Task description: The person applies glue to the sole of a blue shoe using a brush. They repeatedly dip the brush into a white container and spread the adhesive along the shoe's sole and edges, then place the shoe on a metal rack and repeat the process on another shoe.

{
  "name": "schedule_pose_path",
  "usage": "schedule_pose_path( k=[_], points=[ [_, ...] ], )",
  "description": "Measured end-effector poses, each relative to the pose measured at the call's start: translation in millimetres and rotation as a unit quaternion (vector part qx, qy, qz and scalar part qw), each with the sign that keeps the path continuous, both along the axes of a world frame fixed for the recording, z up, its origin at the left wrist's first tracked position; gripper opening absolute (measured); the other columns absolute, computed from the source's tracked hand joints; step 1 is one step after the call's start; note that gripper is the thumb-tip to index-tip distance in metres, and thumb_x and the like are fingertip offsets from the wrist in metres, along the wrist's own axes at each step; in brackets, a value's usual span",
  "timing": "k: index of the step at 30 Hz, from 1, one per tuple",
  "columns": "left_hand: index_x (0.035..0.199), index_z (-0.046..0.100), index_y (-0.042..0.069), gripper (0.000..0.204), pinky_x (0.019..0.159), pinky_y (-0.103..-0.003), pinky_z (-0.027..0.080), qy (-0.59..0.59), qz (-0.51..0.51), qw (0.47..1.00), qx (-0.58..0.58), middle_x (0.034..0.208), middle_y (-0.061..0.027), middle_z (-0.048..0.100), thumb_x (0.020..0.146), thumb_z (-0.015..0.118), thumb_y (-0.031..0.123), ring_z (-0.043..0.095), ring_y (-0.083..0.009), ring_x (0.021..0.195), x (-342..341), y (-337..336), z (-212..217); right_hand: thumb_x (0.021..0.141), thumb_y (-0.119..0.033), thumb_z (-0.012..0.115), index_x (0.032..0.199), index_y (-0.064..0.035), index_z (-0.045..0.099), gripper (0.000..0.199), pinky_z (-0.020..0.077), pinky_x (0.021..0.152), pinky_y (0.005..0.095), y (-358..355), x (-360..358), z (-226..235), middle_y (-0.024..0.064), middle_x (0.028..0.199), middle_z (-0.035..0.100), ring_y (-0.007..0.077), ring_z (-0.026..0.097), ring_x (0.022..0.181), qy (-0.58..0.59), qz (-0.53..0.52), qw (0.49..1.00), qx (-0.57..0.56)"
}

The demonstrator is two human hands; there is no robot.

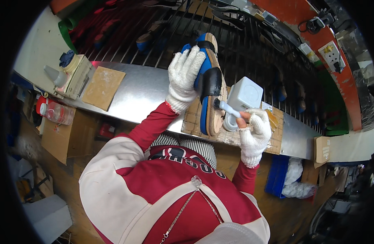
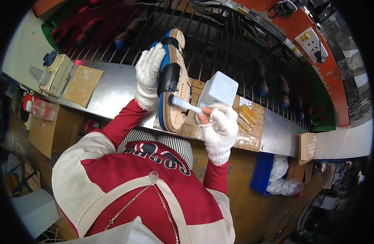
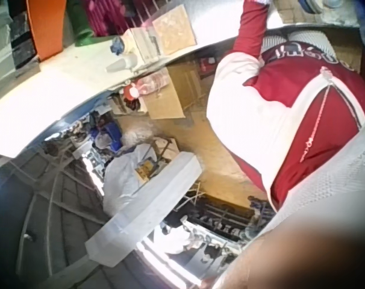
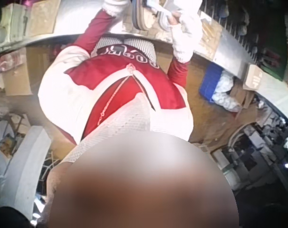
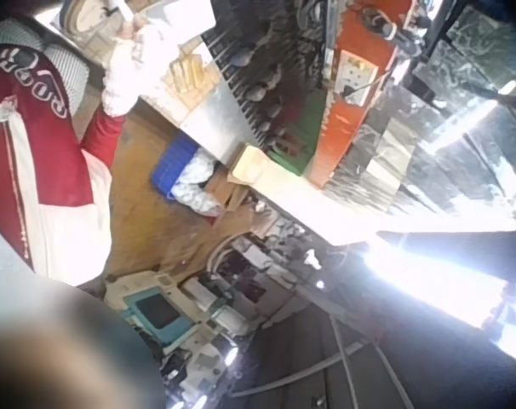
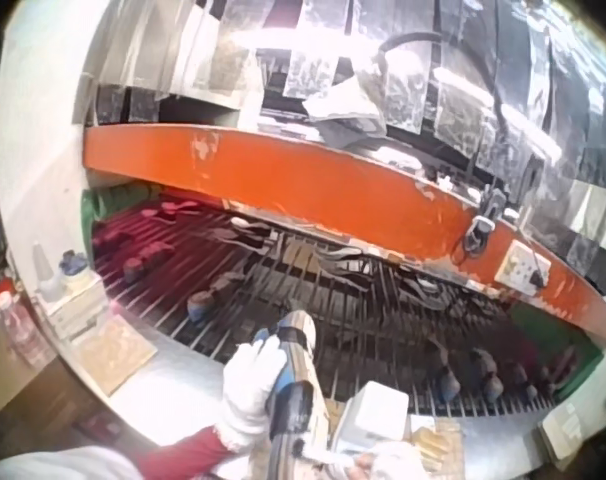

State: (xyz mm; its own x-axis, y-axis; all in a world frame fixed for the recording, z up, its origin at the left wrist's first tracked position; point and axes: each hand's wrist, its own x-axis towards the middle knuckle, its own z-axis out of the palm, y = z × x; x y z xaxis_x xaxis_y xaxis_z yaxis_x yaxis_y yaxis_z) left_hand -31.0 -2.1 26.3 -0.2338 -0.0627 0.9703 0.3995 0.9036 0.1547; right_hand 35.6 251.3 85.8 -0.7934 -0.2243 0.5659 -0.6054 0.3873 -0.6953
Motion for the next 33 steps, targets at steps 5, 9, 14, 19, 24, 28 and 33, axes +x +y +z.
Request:
schedule_pose_path(
  k=[5,9,14,19,24,28,33],
  points=[
    [0.138,0.054,0.004,0.075,0.098,-0.052,0.047,-0.016,-0.028,0.999,0.024,0.132,-0.0227,0.062,0.068,0.08,0.011,0.065,-0.0415,0.112,-2.2,3.0,3.6,0.074,-0.006,0.084,0.096,-0.004,0.076,0.024,0.0497,0.08,0.0337,6.1,-6.6,1.6,0.0107,0.096,0.066,0.0246,0.063,0.093,0.019,0.031,0.999,0.026],
    [0.141,0.052,0.003,0.08,0.094,-0.048,0.049,-0.056,-0.068,0.994,0.071,0.131,-0.0231,0.063,0.067,0.08,0.009,0.065,-0.0393,0.111,0.5,9.3,5.9,0.073,-0.006,0.084,0.095,-0.0047,0.076,0.024,0.0499,0.079,0.0337,6.4,-11.8,7.5,0.0108,0.095,0.067,0.0248,0.063,0.092,0.044,0.047,0.997,0.029],
    [0.143,0.05,0.004,0.079,0.088,-0.041,0.051,-0.133,-0.119,0.975,0.133,0.129,-0.0183,0.065,0.07,0.078,0.006,0.068,-0.0314,0.105,-5.8,11.5,-14.7,0.071,-0.007,0.085,0.094,-0.0053,0.077,0.024,0.0486,0.076,0.0346,1.1,-22.7,22.8,0.01,0.092,0.068,0.0245,0.063,0.089,0.078,0.075,0.993,0.047],
    [0.141,0.052,0.005,0.071,0.082,-0.032,0.056,-0.265,-0.422,0.737,0.457,0.123,-0.0148,0.068,0.077,0.081,0.009,0.071,-0.0237,0.096,-11.1,21.2,-37.0,0.07,-0.008,0.086,0.093,-0.0053,0.078,0.024,0.048,0.073,0.0336,-16.8,-38.3,44.3,0.0094,0.092,0.068,0.0233,0.062,0.088,0.113,0.127,0.984,0.058],
    [0.145,0.046,0.005,0.079,0.109,-0.037,0.048,-0.38,-0.46,0.692,0.407,0.143,-0.0105,0.055,0.082,0.083,0.033,0.059,-0.0244,0.123,33.9,15.2,-10.6,0.067,-0.009,0.086,0.092,-0.0064,0.078,0.026,0.0482,0.072,0.0335,-43.8,-56.3,71.5,0.009,0.09,0.069,0.0242,0.062,0.088,0.167,0.163,0.967,0.103],
    [0.142,0.05,0.004,0.078,0.11,-0.037,0.043,-0.445,-0.367,0.782,0.238,0.138,-0.0095,0.058,0.076,0.088,0.021,0.056,-0.0215,0.123,70.4,-0.6,26.6,0.069,-0.01,0.084,0.089,-0.0072,0.078,0.022,0.0473,0.076,0.0348,-64.7,-72.5,90.1,0.0084,0.088,0.07,0.0253,0.062,0.088,0.183,0.2,0.953,0.136],
    [0.141,0.046,0.0,0.088,0.108,-0.037,0.046,-0.534,-0.511,0.533,0.412,0.134,-0.0136,0.059,0.068,0.093,0.014,0.056,-0.023,0.125,95.5,-7.4,49.6,0.072,-0.013,0.081,0.089,-0.006,0.077,0.02,0.0453,0.08,0.0352,-83.6,-90.5,91.8,0.0083,0.086,0.069,0.0245,0.063,0.089,0.164,0.246,0.945,0.137]
  ],
)
